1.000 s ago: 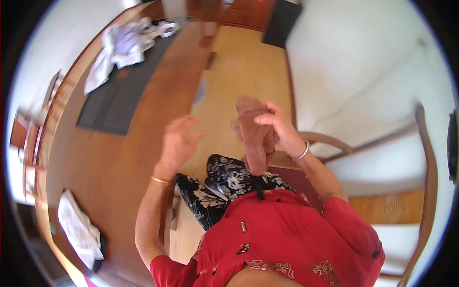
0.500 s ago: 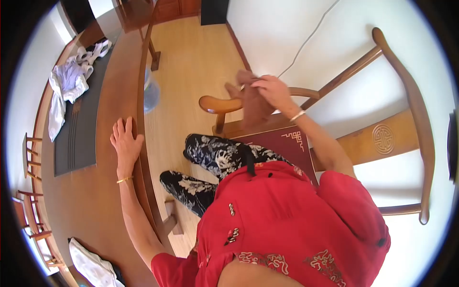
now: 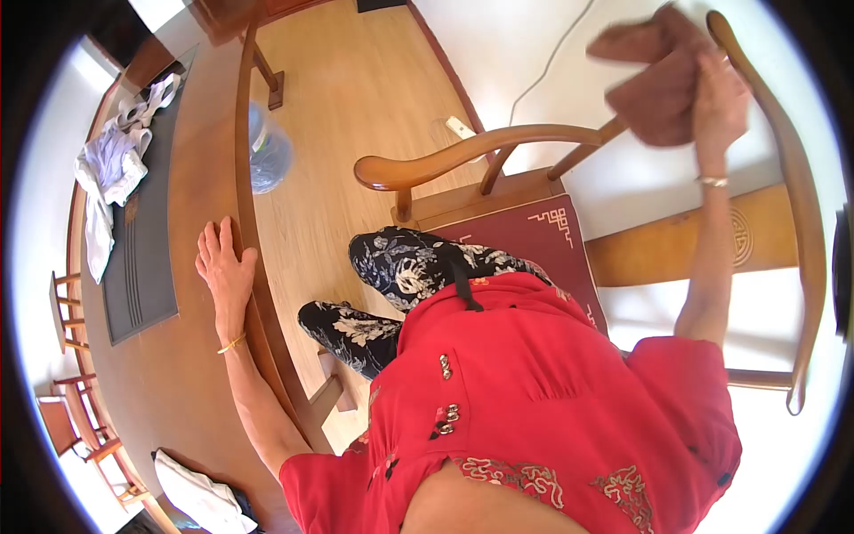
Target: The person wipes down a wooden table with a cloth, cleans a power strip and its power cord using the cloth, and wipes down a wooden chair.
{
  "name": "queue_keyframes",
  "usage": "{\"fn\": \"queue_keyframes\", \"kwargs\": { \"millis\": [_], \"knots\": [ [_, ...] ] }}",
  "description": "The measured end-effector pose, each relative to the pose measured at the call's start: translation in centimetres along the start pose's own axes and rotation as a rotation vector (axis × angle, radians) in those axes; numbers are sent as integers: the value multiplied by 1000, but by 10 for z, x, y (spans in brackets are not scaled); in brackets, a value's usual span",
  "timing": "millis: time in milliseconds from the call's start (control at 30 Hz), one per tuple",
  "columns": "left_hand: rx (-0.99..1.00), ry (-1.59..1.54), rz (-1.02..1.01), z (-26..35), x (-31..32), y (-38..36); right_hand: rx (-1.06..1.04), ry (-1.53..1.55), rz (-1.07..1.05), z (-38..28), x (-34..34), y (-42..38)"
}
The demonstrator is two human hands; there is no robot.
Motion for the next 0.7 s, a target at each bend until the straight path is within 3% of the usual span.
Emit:
{"fn": "queue_keyframes", "kwargs": {
  "millis": [167, 233, 267, 333, 533, 567, 700],
  "knots": [
    [-32, 43, -24, -1, 0, 1, 47, -68, 9, 59, 4, 43],
    [-27, 14, -20, 0, -4, 0, 6, -146, -190, 70, 18, 20],
    [-16, -18, -16, 1, -5, 1, -88, -186, -192, 56, 17, 11],
    [-24, 9, -26, 0, -3, 0, 17, -14, -273, 31, 31, -28],
    [-9, 18, -40, -1, 0, 2, 9, 348, -652, -68, 51, -179],
    [-9, -8, -24, -1, -1, 1, 78, 360, -577, -90, 47, -190],
    [-7, -1, -25, -1, 0, 0, 236, 298, -665, -96, 41, -194]
  ]
}}
Point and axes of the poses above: each hand's wrist, its own y-axis towards the middle knuckle, its own x-axis out of the palm, z = x × y, the point moved 2 cm from there along y, towards the middle knuckle, and after that the axes turned 3 degrees about x, right-handed, at the moved point
